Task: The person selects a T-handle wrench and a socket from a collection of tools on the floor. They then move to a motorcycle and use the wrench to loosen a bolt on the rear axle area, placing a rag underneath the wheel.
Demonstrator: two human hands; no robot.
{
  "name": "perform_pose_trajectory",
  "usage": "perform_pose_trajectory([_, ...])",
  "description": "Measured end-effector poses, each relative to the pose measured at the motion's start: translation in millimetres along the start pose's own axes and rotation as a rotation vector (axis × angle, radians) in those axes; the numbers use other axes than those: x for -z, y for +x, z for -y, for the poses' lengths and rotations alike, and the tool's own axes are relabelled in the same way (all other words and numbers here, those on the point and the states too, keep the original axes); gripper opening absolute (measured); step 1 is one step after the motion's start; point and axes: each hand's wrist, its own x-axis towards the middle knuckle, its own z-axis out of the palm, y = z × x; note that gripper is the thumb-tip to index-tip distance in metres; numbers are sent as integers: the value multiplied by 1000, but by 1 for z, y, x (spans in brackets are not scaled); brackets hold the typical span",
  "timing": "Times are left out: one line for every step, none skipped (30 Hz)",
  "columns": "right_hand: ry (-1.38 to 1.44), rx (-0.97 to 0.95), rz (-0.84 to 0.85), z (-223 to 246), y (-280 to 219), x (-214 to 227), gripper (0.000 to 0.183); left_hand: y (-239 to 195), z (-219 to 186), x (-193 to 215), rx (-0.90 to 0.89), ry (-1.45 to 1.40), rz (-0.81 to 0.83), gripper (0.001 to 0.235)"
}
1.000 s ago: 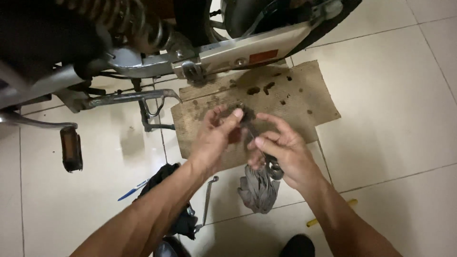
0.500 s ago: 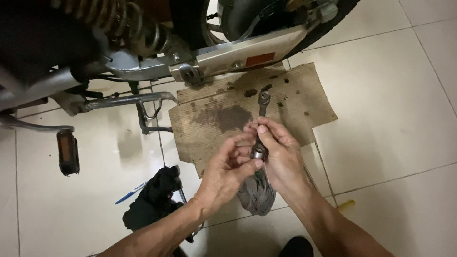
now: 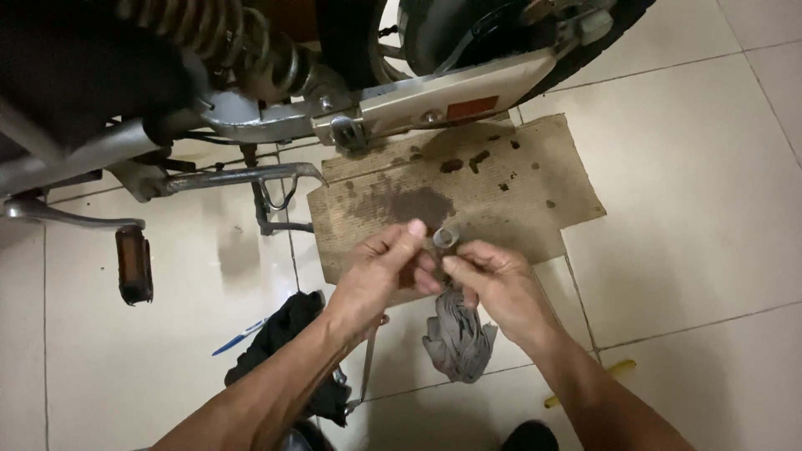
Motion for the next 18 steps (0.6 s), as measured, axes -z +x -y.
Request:
perform_pose_trajectory([125,-28,-10,-8,4,1,9,4,2,7,-8,92,-90,44])
perform_pose_trajectory([248,-59,-20,-16,6,3,13,6,6,15,-13,184,-181,48])
perform_pose_trajectory([246,-67,-18,-15,6,6,13,6,8,17,-5,181,-184,48])
perform_pose_trajectory([366,-123,22,-13,8,9,16,7,8,19,49,300,-165,55])
perform_pose_trajectory([486,-181,62,-11,11,12,19,9,7,21,104,419,-146,64])
perform_pose_trajectory([487,-186,64,-23,18,16,19,3,3,18,109,418,-149,64])
perform_pose_trajectory([578,-197,57,-35,24,20,21,-4,-1,15,210,352,-106,66])
perform_pose_trajectory([667,-201,49,-46,31,25,23,-10,-5,11,304,284,-59,67])
perform_pose_trajectory([665,-200,50,-39,29,24,23,-7,2,17,302,283,-59,67])
perform_pose_trajectory([713,-224,21,-33,27,23,22,-4,8,23,308,115,58,63])
perform_pose_trajectory([761,-248,-8,-26,26,23,21,0,15,28,312,-52,174,59])
perform_pose_trajectory([759,-248,-10,-27,25,24,21,1,16,29,313,-54,176,59])
perform_pose_trajectory([755,-258,-16,-28,25,24,22,1,17,29,259,-59,182,53])
perform_pose_trajectory([753,-266,-17,-30,25,24,23,2,17,31,202,-63,186,48])
perform_pose_trajectory([753,-264,-16,-32,26,23,23,3,21,30,200,-62,185,48])
perform_pose_trajectory([762,-263,-11,-34,27,24,23,4,24,30,153,-71,164,46])
perform_pose_trajectory([771,-262,-7,-37,27,24,24,5,27,29,106,-79,143,44])
perform_pose_trajectory([771,-262,-7,-35,26,23,24,10,34,32,106,-79,144,44])
